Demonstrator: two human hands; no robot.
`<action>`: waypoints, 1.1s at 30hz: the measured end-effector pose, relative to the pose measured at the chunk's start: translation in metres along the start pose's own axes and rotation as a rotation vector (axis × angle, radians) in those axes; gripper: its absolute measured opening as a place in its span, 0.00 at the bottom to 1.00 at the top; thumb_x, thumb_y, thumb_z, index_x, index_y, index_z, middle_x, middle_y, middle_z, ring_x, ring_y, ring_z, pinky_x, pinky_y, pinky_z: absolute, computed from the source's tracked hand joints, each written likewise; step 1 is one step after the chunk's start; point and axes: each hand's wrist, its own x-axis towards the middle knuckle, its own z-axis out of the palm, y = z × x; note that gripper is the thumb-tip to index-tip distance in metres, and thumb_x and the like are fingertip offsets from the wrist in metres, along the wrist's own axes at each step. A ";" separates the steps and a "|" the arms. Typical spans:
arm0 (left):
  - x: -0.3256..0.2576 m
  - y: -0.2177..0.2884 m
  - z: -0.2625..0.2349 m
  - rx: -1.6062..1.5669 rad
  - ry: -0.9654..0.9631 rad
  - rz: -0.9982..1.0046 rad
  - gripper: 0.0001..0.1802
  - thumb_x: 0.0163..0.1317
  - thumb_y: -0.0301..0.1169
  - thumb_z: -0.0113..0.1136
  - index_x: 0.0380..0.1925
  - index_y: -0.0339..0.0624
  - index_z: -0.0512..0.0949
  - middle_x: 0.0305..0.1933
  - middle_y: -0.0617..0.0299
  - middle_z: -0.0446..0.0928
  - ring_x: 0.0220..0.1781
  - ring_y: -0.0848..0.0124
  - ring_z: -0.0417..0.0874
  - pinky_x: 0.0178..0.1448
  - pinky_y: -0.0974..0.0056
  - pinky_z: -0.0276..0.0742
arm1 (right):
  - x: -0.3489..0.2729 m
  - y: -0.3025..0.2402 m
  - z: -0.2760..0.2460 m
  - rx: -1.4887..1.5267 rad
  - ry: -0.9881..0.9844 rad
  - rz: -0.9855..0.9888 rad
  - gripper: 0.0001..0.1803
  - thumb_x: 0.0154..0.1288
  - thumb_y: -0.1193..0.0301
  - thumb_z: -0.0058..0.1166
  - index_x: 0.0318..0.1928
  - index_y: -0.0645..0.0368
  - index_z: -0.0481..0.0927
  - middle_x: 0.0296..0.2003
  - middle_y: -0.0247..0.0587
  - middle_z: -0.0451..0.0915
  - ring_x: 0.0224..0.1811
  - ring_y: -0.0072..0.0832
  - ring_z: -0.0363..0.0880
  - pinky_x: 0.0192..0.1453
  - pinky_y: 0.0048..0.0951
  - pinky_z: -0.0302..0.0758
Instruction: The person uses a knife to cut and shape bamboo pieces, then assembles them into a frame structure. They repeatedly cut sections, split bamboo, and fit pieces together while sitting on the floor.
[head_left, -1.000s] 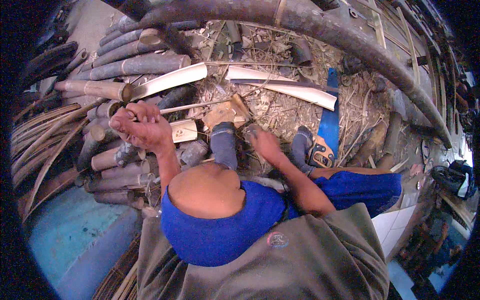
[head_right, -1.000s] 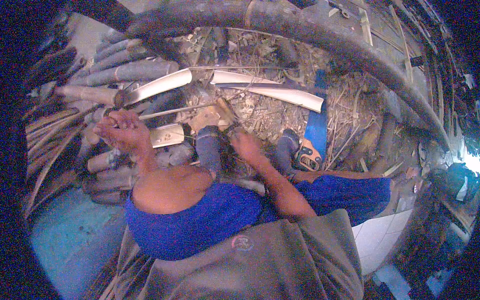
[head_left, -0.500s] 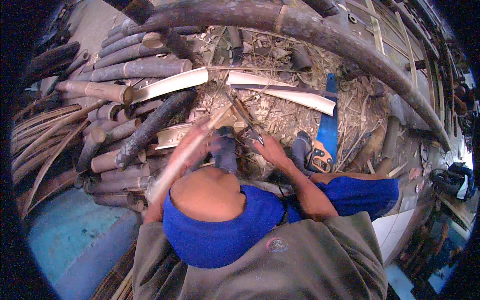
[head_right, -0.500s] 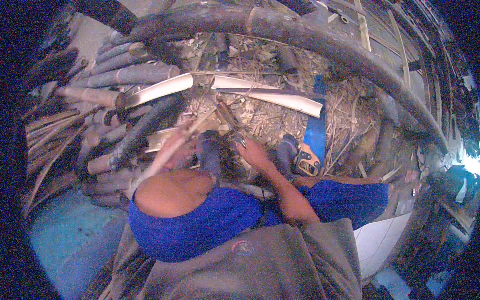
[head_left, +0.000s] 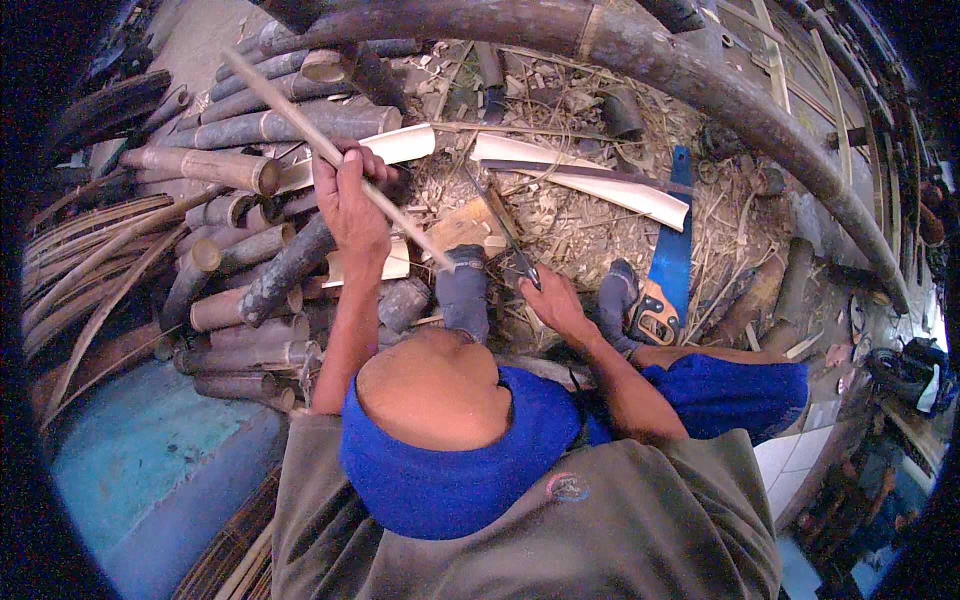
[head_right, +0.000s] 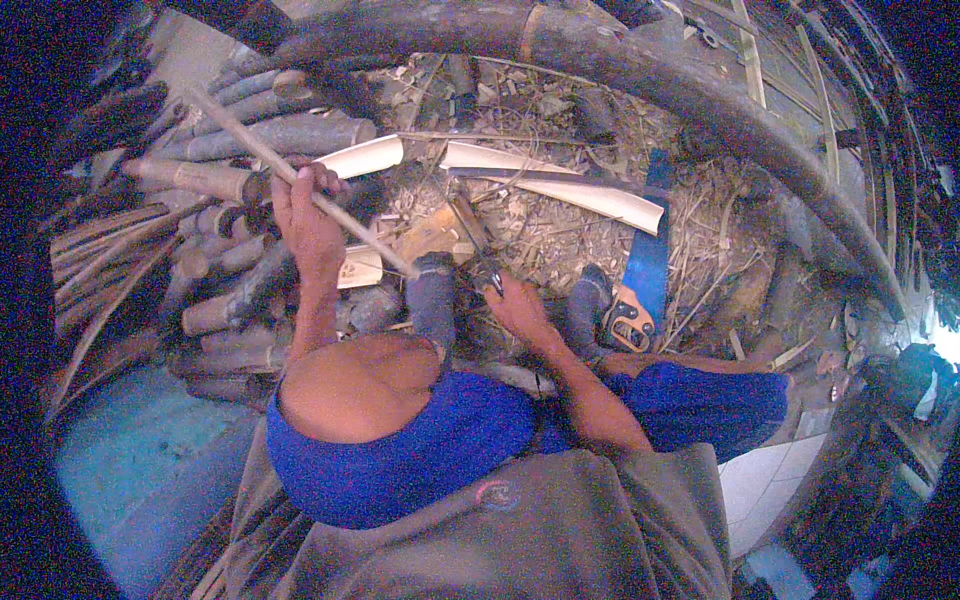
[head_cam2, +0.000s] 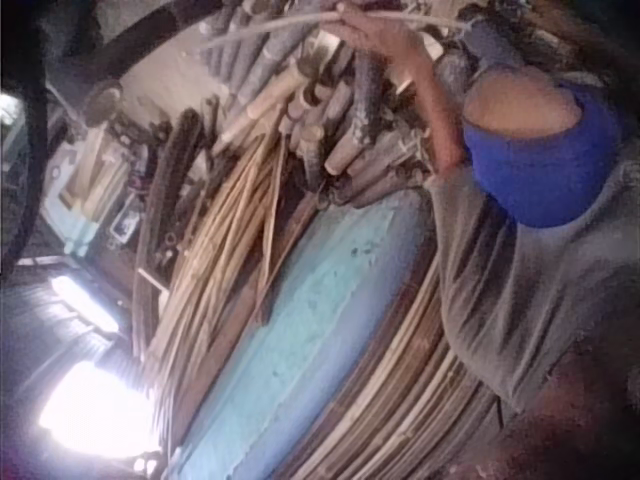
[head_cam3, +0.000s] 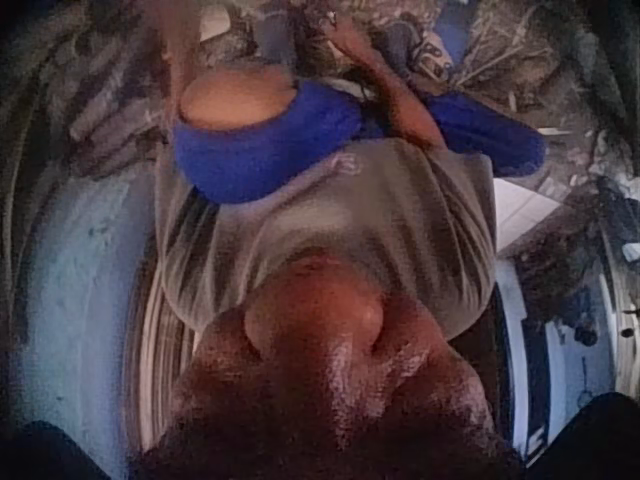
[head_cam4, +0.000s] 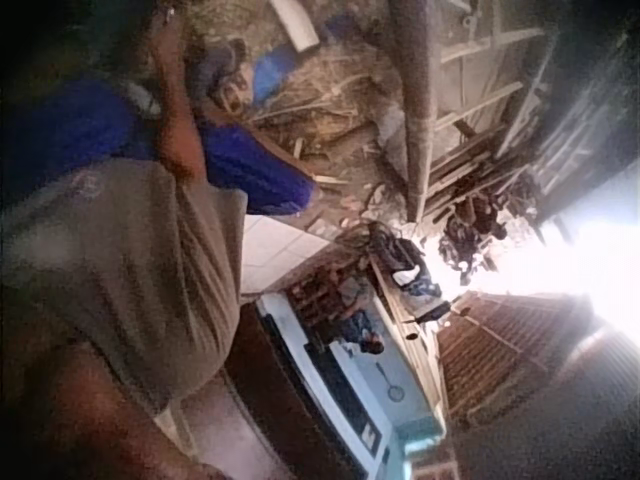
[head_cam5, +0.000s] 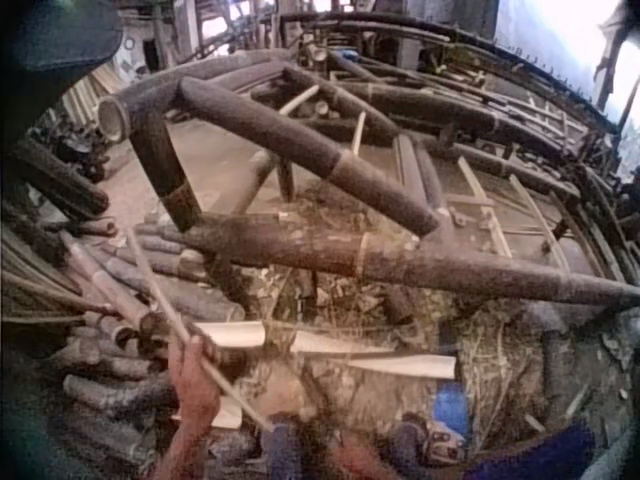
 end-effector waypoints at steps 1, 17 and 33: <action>0.002 -0.008 0.004 -0.073 0.054 0.089 0.03 0.73 0.28 0.47 0.40 0.42 0.67 0.28 0.66 0.64 0.30 0.74 0.67 0.40 0.64 0.72 | 0.000 0.000 0.000 -0.005 -0.002 -0.001 0.21 0.68 0.57 0.52 0.45 0.67 0.76 0.37 0.66 0.81 0.43 0.65 0.79 0.49 0.58 0.73; -0.003 0.037 0.010 0.029 0.241 0.333 0.27 0.76 0.48 0.39 0.17 0.47 0.59 0.15 0.67 0.56 0.19 0.74 0.57 0.29 0.64 0.66 | -0.005 -0.031 0.006 -0.117 0.089 -0.089 0.19 0.70 0.58 0.52 0.49 0.62 0.75 0.30 0.61 0.82 0.35 0.62 0.81 0.40 0.59 0.76; -0.026 0.002 0.025 0.177 0.380 0.619 0.21 0.74 0.49 0.40 0.36 0.42 0.65 0.40 0.61 0.61 0.47 0.68 0.62 0.60 0.56 0.60 | -0.035 -0.098 -0.011 -0.078 0.023 -0.277 0.22 0.67 0.57 0.54 0.53 0.61 0.74 0.34 0.63 0.83 0.38 0.64 0.82 0.45 0.60 0.78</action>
